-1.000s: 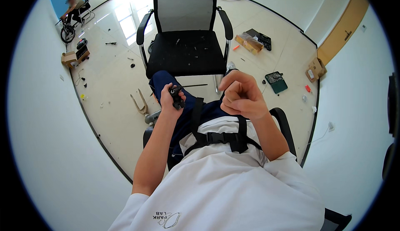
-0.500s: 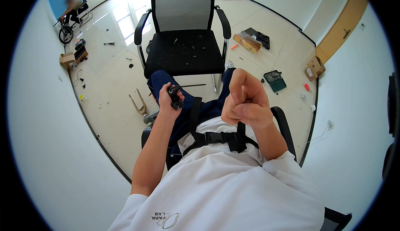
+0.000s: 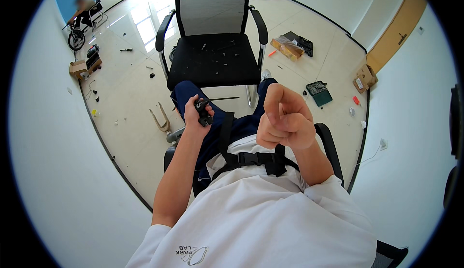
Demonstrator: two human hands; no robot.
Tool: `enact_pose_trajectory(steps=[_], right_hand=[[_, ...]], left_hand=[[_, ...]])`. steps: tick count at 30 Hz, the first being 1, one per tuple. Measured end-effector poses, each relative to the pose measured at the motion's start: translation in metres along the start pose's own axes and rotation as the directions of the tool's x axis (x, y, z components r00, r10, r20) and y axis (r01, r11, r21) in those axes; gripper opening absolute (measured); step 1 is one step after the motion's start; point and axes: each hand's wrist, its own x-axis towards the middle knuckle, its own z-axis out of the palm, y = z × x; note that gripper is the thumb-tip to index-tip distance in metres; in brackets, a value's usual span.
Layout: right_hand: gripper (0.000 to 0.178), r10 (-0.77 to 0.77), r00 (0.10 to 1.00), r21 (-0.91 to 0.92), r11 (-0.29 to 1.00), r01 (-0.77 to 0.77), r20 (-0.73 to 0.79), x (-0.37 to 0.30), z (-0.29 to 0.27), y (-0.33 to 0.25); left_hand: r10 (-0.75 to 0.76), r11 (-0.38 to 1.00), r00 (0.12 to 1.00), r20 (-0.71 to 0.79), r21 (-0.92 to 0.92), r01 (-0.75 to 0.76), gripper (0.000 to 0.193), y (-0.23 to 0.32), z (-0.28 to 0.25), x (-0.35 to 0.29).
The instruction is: The person sits in a chair and assembles a small mechanical component using an Allen key. They insert and tighten screws into a black housing while seated, with tools and parts scattered on the floor.
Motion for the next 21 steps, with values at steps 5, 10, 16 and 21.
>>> enact_pose_trajectory(steps=[5,10,16,21], right_hand=[[0.01,0.01,1.0,0.051,0.999,-0.01,0.003,-0.0017,0.0039,-0.0016],[0.013,0.018,1.0,0.061,0.998,-0.02,0.022,-0.002,0.0041,-0.0016],[0.012,0.026,0.999,0.12,0.992,-0.031,0.044,-0.0029,0.0049,-0.0003],[0.005,-0.021,0.994,0.243,0.97,-0.005,0.107,0.0004,0.0019,0.0022]], left_hand=[[-0.004,1.0,1.0,0.0,-0.001,0.004,0.02,-0.0006,0.0008,0.0],[-0.011,1.0,1.0,0.005,-0.005,0.011,0.02,0.0,-0.0003,0.0004],[-0.013,1.0,1.0,-0.002,-0.012,0.013,0.019,-0.0002,0.0008,-0.0011],[-0.028,1.0,1.0,0.005,-0.008,0.028,0.019,0.0,-0.0001,0.0004]])
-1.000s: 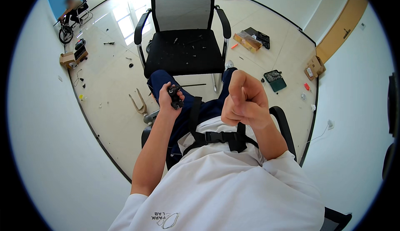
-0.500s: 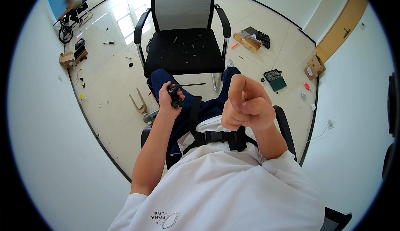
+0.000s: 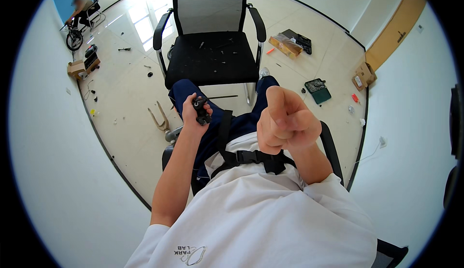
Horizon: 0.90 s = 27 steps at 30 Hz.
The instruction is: The person sits in a chair and assembles a small mechanical component using an Allen key. They insert and tighten screws into a black housing while seated, with tools and parts scattered on the floor.
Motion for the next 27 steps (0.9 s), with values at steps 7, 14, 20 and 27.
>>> enact_pose_trajectory(steps=[7,14,20,27], right_hand=[[0.013,-0.045,0.995,0.012,0.999,0.047,-0.087,-0.002,0.0,0.003],[0.015,-0.057,0.997,0.007,0.998,0.057,-0.058,-0.003,-0.006,0.007],[0.016,-0.085,0.994,0.044,0.995,0.088,-0.062,-0.005,-0.006,0.008],[0.028,-0.002,0.973,-0.216,0.975,-0.049,-0.231,-0.008,-0.036,0.004]], left_hand=[[0.0,1.0,1.0,0.016,0.002,0.0,0.02,-0.001,0.0,0.0],[-0.003,1.0,1.0,0.013,0.001,0.003,0.02,0.0,0.001,-0.002],[0.006,1.0,1.0,0.0,-0.007,-0.006,0.024,-0.002,0.008,-0.008],[-0.007,1.0,1.0,0.013,-0.008,0.007,0.023,-0.002,0.006,-0.007]])
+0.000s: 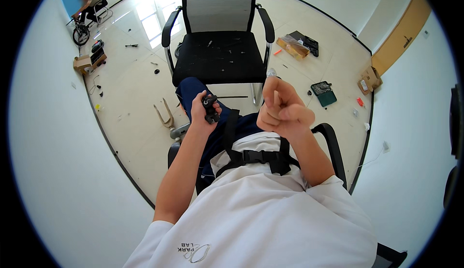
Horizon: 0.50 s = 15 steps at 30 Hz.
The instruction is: The person sits in a chair and assembles a small mechanical component using an Allen key. They insert and tighten screws into a black housing while seated, with tools and parts scattered on the floor.
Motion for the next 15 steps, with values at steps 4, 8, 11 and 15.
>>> enact_pose_trajectory(steps=[4,8,11,15], right_hand=[[0.027,0.054,0.995,0.216,0.976,-0.033,-0.09,0.003,-0.037,0.011],[0.028,0.007,1.0,0.379,0.926,-0.009,0.006,0.002,-0.04,0.016],[0.027,-0.002,0.998,0.374,0.927,-0.024,0.068,0.005,-0.032,0.014],[0.024,-0.004,0.996,0.363,0.931,-0.028,0.088,0.007,-0.025,0.012]], left_hand=[[-0.03,1.0,0.999,0.014,0.012,0.029,0.021,-0.001,-0.004,0.006],[-0.031,0.999,1.0,0.001,0.012,0.031,0.021,-0.001,-0.002,0.004],[-0.028,0.999,1.0,-0.002,0.019,0.028,0.021,-0.001,-0.002,0.003],[-0.028,0.999,1.0,0.008,0.025,0.028,0.021,-0.001,-0.002,0.004]])
